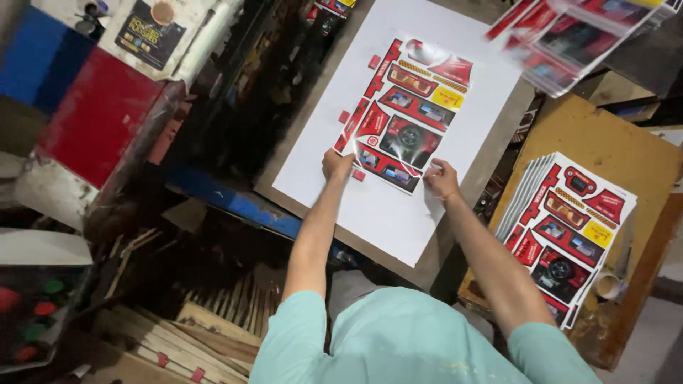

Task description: Feeding sheets into a large industrial printing or laminating machine and stacking the finished prints.

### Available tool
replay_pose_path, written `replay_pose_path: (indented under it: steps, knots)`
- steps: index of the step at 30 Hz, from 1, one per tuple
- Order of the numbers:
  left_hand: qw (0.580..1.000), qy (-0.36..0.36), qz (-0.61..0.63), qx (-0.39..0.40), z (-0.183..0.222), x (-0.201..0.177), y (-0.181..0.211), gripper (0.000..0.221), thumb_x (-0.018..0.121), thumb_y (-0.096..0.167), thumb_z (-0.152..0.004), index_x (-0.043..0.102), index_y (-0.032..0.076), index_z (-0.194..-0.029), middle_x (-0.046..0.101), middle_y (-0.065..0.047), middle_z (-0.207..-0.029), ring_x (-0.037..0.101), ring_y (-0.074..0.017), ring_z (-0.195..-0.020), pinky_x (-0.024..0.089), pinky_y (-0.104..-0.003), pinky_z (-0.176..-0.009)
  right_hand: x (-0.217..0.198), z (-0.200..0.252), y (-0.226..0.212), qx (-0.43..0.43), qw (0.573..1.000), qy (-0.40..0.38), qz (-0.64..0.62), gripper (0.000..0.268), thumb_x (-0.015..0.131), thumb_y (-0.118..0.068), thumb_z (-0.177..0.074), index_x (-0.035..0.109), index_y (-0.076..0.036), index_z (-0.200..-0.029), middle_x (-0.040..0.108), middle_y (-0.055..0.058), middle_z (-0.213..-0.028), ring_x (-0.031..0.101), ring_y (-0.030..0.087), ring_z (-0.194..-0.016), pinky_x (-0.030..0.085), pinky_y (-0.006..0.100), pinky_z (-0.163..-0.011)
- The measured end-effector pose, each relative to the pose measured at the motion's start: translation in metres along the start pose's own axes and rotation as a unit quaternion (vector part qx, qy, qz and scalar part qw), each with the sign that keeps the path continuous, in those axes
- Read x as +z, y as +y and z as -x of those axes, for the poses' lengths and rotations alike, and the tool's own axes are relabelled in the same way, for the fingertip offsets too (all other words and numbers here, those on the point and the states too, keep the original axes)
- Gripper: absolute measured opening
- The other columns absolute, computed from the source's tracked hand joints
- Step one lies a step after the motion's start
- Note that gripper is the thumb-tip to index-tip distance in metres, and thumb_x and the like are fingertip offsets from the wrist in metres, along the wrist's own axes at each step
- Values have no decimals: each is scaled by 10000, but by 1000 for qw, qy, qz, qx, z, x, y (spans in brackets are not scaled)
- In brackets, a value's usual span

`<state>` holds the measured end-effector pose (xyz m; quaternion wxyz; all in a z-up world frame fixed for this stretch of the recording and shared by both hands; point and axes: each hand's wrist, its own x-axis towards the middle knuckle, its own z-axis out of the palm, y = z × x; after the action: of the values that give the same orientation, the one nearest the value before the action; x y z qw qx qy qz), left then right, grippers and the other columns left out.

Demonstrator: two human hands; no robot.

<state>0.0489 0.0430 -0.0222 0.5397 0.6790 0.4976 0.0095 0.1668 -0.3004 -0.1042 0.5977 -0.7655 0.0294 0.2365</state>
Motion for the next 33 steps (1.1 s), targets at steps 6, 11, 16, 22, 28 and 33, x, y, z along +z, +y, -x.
replay_pose_path:
  steps: [6, 11, 16, 22, 28, 33]
  knots:
    - [975, -20, 214, -57, -120, -2, -126, 175, 823, 131, -723, 735, 47, -849, 661, -62, -630, 550, -139, -460, 432, -324, -407, -22, 101, -147, -203, 969, 8, 143, 311, 677, -59, -967, 661, 20, -1268, 735, 99, -1077, 700, 171, -974, 555, 316, -855]
    - [962, -24, 235, 135, -16, -89, -89, 494, 884, 108, -773, 616, 44, -1182, 699, -25, -806, 562, -62, -611, 454, -226, -516, -129, 198, -115, -197, 889, 193, 366, 214, 709, -199, -967, 724, -24, -1090, 734, 157, -1051, 704, 320, -989, 557, 437, -868]
    - [940, -145, 205, 233, 172, -113, 37, 333, 769, 101, -886, 648, 54, -1193, 690, -36, -773, 571, -62, -606, 435, -208, -523, -188, 264, 4, 103, 810, 188, 546, 382, 761, -495, -826, 749, -114, -842, 714, 171, -903, 690, 375, -885, 513, 507, -869]
    - [915, -223, 291, 169, 258, 38, 10, 222, 721, 113, -903, 665, 48, -1108, 698, -27, -877, 654, -84, -701, 548, -238, -585, -176, 288, 1, 64, 802, 143, 576, 383, 832, -517, -699, 803, -136, -677, 745, 144, -768, 668, 344, -1005, 479, 491, -958]
    - [850, -510, 56, 121, 328, 229, -113, 339, 743, 104, -861, 658, 92, -1189, 782, -50, -930, 736, -111, -754, 566, -283, -626, -227, 290, -5, 144, 921, 78, 354, 294, 750, -387, -785, 770, -95, -811, 766, 212, -821, 788, 331, -790, 590, 392, -771]
    - [764, -601, -70, 224, 408, 305, -112, 306, 855, 143, -816, 745, -3, -1061, 767, -102, -926, 709, -160, -806, 587, -329, -732, -295, 283, 79, -23, 991, -67, 113, 374, 755, -426, -899, 804, -73, -1012, 795, 160, -911, 712, 249, -845, 571, 368, -738]
